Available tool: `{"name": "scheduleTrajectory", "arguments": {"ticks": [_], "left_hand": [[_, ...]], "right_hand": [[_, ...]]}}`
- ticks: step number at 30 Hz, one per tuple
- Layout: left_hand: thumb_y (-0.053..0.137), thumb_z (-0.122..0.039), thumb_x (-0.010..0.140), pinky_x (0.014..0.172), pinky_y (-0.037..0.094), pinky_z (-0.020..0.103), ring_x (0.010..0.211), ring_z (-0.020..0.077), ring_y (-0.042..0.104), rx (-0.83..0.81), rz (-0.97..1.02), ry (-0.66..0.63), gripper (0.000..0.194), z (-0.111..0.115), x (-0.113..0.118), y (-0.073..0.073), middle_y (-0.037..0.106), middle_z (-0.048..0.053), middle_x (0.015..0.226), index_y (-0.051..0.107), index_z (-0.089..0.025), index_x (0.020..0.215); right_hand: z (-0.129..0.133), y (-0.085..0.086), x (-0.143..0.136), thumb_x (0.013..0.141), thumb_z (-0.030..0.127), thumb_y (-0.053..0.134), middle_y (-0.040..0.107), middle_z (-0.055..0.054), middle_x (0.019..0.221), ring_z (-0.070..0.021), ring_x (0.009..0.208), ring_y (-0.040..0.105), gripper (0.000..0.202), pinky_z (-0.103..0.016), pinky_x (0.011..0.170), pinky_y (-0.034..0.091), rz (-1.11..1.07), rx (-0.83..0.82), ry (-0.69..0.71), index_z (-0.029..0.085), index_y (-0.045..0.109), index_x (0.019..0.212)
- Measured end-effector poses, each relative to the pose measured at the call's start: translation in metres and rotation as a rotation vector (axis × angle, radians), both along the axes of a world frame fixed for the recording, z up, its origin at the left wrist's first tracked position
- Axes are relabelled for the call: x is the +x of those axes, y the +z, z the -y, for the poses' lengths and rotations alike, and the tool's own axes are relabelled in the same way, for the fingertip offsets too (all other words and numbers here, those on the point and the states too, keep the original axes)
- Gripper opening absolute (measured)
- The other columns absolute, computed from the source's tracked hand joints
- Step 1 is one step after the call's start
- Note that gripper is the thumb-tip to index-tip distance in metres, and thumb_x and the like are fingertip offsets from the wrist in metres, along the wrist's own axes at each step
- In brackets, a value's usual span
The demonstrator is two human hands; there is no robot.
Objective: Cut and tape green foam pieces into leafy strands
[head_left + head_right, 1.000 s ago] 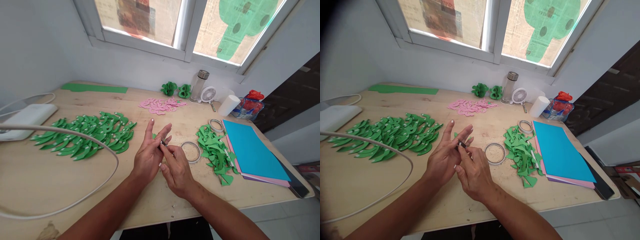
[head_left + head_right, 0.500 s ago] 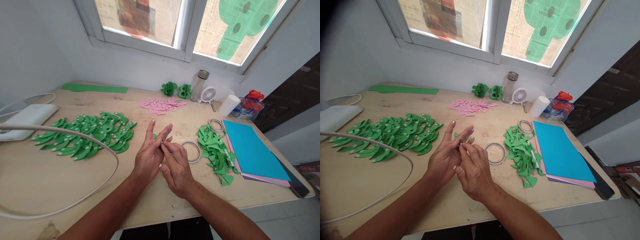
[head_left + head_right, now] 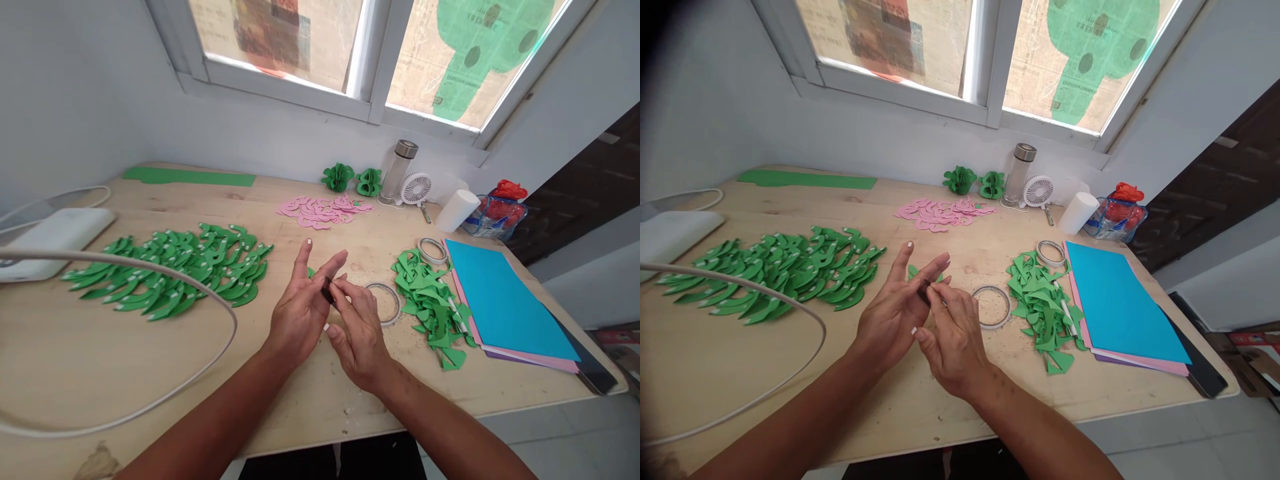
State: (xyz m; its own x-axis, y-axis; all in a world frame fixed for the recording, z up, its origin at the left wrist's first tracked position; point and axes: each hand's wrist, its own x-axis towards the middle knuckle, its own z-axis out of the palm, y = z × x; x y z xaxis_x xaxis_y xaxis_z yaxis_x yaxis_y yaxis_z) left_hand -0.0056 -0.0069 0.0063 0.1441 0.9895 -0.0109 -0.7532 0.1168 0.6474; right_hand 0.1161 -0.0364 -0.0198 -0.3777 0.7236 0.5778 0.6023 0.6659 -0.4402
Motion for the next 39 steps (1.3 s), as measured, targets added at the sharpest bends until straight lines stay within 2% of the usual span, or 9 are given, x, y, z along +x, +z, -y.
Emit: {"name": "scheduleTrajectory", "arguments": {"ticks": [4, 9, 16, 22, 32, 39], "left_hand": [[0.051, -0.013, 0.087, 0.111, 0.025, 0.042, 0.124, 0.0174, 0.050, -0.003, 0.002, 0.009, 0.070, -0.0009, -0.0001, -0.0011, 0.062, 0.009, 0.126, 0.017, -0.031, 0.145], [0.052, -0.013, 0.087, 0.112, 0.024, 0.042, 0.125, 0.0174, 0.050, 0.007, 0.019, 0.020, 0.071, -0.0014, 0.0001, -0.0011, 0.062, 0.009, 0.126, 0.016, -0.030, 0.146], [0.052, -0.013, 0.085, 0.112, 0.024, 0.042, 0.124, 0.0182, 0.051, -0.018, -0.014, 0.038, 0.073, -0.0008, 0.0007, 0.0011, 0.060, 0.009, 0.128, 0.017, -0.031, 0.146], [0.052, -0.012, 0.084, 0.112, 0.024, 0.043, 0.127, 0.0184, 0.048, -0.022, -0.019, 0.041, 0.075, 0.0001, 0.0018, 0.0035, 0.059, 0.009, 0.130, 0.016, -0.032, 0.146], [0.056, -0.018, 0.082, 0.113, 0.022, 0.044, 0.130, 0.0193, 0.044, 0.008, -0.068, 0.034, 0.078, 0.0001, 0.0019, 0.0010, 0.056, 0.009, 0.134, 0.014, -0.032, 0.146], [0.052, -0.012, 0.083, 0.113, 0.022, 0.042, 0.129, 0.0180, 0.045, 0.006, -0.067, 0.042, 0.077, 0.0011, 0.0028, 0.0019, 0.056, 0.008, 0.133, 0.014, -0.032, 0.146]], "right_hand": [[-0.0005, -0.0001, 0.0014, 0.096, 0.034, 0.034, 0.045, -0.015, 0.132, -0.0259, 0.124, 0.041, 0.048, -0.047, 0.100, 0.038, -0.062, -0.058, 0.007, 0.015, 0.035, 0.140], [-0.0034, 0.0009, 0.0049, 0.096, 0.031, 0.032, 0.048, -0.013, 0.129, -0.0242, 0.122, 0.043, 0.042, -0.047, 0.101, 0.038, -0.179, -0.088, -0.049, 0.017, 0.042, 0.135], [-0.0020, 0.0027, 0.0025, 0.094, 0.028, 0.035, 0.050, -0.013, 0.129, -0.0259, 0.120, 0.044, 0.039, -0.049, 0.098, 0.038, -0.089, -0.009, 0.003, 0.016, 0.051, 0.128], [-0.0022, 0.0028, 0.0008, 0.095, 0.028, 0.034, 0.051, -0.014, 0.130, -0.0259, 0.120, 0.044, 0.041, -0.048, 0.098, 0.038, -0.054, 0.001, 0.005, 0.013, 0.050, 0.130], [-0.0011, 0.0014, -0.0007, 0.095, 0.029, 0.033, 0.051, -0.014, 0.131, -0.0269, 0.119, 0.045, 0.044, -0.049, 0.096, 0.040, -0.030, -0.027, -0.014, 0.015, 0.046, 0.134], [-0.0010, -0.0010, -0.0008, 0.096, 0.032, 0.032, 0.051, -0.015, 0.131, -0.0266, 0.120, 0.044, 0.046, -0.049, 0.097, 0.039, -0.032, -0.032, -0.018, 0.013, 0.043, 0.136]]}}
